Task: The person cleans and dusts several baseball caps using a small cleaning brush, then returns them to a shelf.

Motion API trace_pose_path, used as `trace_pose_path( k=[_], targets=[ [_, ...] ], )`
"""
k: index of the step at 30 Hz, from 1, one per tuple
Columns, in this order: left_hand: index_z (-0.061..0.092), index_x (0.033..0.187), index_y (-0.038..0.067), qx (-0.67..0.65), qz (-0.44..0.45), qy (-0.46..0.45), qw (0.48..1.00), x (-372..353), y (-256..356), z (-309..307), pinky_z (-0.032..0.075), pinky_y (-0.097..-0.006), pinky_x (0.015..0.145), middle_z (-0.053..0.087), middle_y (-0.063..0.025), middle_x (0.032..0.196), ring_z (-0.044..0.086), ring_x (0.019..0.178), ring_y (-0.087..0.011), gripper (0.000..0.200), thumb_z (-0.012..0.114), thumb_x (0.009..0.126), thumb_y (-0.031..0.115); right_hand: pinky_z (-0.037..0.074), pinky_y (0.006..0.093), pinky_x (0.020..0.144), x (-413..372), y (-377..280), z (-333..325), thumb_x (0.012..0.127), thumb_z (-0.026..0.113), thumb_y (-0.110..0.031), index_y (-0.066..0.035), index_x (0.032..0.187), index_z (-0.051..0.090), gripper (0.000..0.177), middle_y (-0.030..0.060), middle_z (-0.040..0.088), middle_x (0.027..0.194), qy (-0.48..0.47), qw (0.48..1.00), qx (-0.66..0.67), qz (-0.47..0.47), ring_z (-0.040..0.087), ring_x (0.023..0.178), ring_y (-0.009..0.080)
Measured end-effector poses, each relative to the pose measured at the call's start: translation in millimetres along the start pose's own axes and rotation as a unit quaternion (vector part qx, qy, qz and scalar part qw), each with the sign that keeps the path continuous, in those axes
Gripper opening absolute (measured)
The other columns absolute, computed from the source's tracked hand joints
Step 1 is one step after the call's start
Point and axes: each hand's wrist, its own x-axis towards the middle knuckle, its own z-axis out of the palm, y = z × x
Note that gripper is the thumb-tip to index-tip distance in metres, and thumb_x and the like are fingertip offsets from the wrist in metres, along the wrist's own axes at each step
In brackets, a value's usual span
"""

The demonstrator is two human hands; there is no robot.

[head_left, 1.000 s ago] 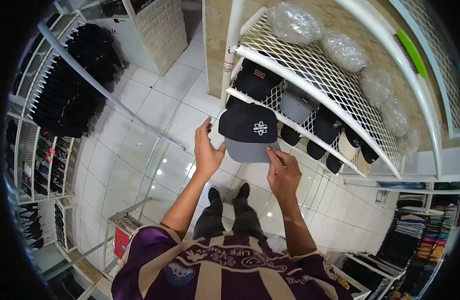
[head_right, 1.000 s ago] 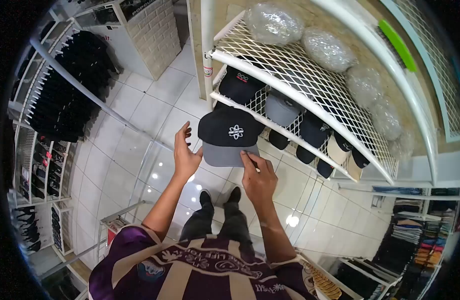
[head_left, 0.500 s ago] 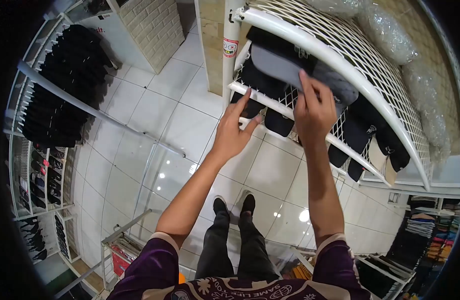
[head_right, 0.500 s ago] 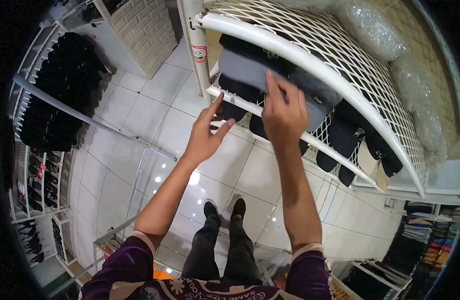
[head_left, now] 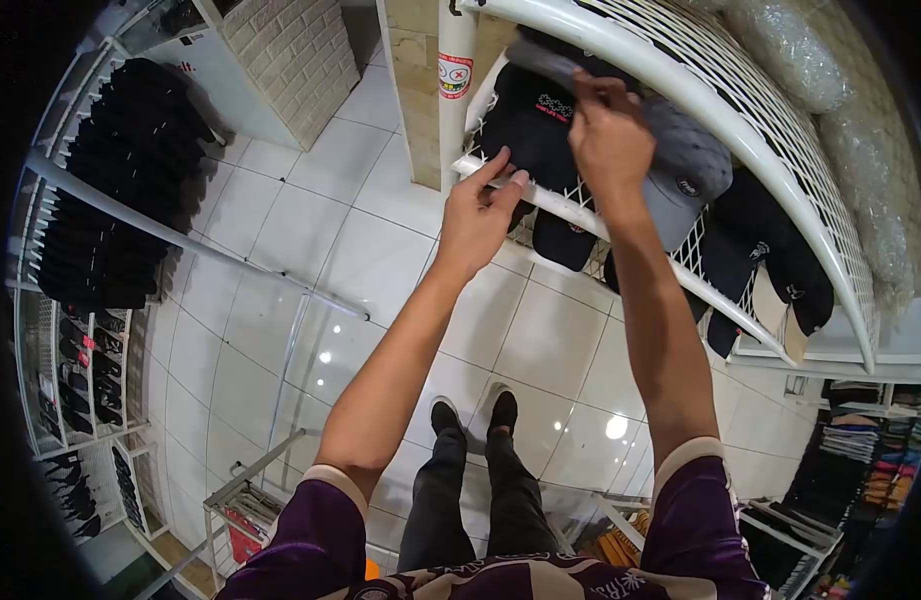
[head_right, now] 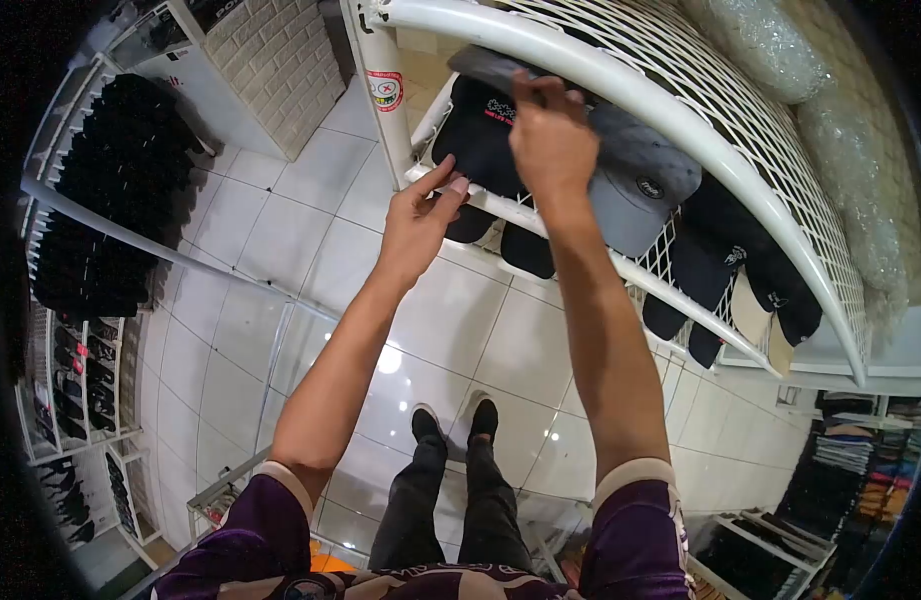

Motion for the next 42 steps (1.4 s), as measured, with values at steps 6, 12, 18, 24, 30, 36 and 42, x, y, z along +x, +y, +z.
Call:
trace_pose_path(
  k=[6, 12, 18, 24, 30, 36, 42],
  targets=[
    [0.065, 0.121, -0.001, -0.275, -0.140, 0.096, 0.946, 6, 13, 13, 0.058, -0.0298, 0.088, 0.070, -0.0077, 0.106, 0.070, 0.099, -0.0183, 0.034, 0.073, 0.095, 0.018, 0.060, 0.0407, 0.070, -10, -11, -3, 0.086, 0.068, -0.015, -0.019, 0.115, 0.073, 0.030, 0.0017, 0.065, 0.101, -0.032, 0.998, 0.035, 0.027, 0.066, 0.089, 0.0250],
    [0.062, 0.106, -0.004, -0.315, -0.191, 0.089, 0.925, 17, 8, 23, 0.061, -0.0308, 0.081, 0.068, -0.0115, 0.095, 0.071, 0.090, -0.0214, 0.023, 0.073, 0.094, 0.012, 0.060, 0.0400, 0.071, -18, -6, 0, 0.086, 0.069, -0.014, -0.017, 0.116, 0.073, 0.031, 0.0025, 0.066, 0.100, -0.027, 0.999, 0.033, 0.028, 0.067, 0.089, 0.0260],
    [0.066, 0.101, 0.001, -0.247, -0.192, 0.079, 0.946, 25, 8, 19, 0.060, -0.0293, 0.079, 0.067, -0.0069, 0.096, 0.069, 0.091, -0.0163, 0.014, 0.070, 0.095, 0.014, 0.060, 0.0399, 0.071, -13, 0, 1, 0.087, 0.069, -0.015, -0.020, 0.118, 0.072, 0.031, 0.0012, 0.065, 0.102, -0.033, 0.999, 0.028, 0.025, 0.066, 0.091, 0.0254],
    [0.066, 0.100, 0.002, -0.245, -0.179, 0.075, 0.950, 29, 5, 19, 0.061, -0.0278, 0.077, 0.067, -0.0063, 0.096, 0.070, 0.089, -0.0157, 0.011, 0.068, 0.096, 0.013, 0.061, 0.0398, 0.072, -14, 0, 9, 0.087, 0.068, -0.016, -0.024, 0.120, 0.071, 0.034, -0.0014, 0.064, 0.106, -0.059, 0.998, 0.004, 0.027, 0.065, 0.094, 0.0246],
    [0.067, 0.109, 0.002, -0.232, -0.183, 0.078, 0.952, 27, 4, 22, 0.061, -0.0285, 0.077, 0.068, -0.0065, 0.098, 0.070, 0.094, -0.0165, 0.021, 0.069, 0.097, 0.019, 0.059, 0.0411, 0.075, -17, -2, 10, 0.087, 0.070, -0.015, -0.023, 0.122, 0.071, 0.036, -0.0009, 0.064, 0.108, -0.047, 0.998, 0.017, 0.043, 0.065, 0.098, 0.0249],
    [0.067, 0.112, 0.003, -0.220, -0.211, 0.082, 0.949, 14, 10, 22, 0.058, -0.0312, 0.079, 0.070, -0.0059, 0.103, 0.070, 0.095, -0.0165, 0.036, 0.072, 0.095, 0.035, 0.050, 0.0439, 0.091, -24, -8, -6, 0.086, 0.072, -0.018, -0.017, 0.131, 0.067, 0.046, 0.0082, 0.063, 0.117, -0.004, 0.999, 0.023, 0.041, 0.062, 0.103, 0.0298],
    [0.067, 0.111, 0.004, -0.189, -0.223, 0.086, 0.953, -73, -6, 8, 0.055, -0.0317, 0.081, 0.071, -0.0074, 0.104, 0.068, 0.094, -0.0168, 0.040, 0.066, 0.098, 0.041, 0.047, 0.0426, 0.094, -99, -49, -84, 0.082, 0.074, -0.007, -0.009, 0.140, 0.061, 0.059, 0.0150, 0.062, 0.116, -0.002, 0.968, 0.216, 0.125, 0.060, 0.110, 0.0320]
  ],
)
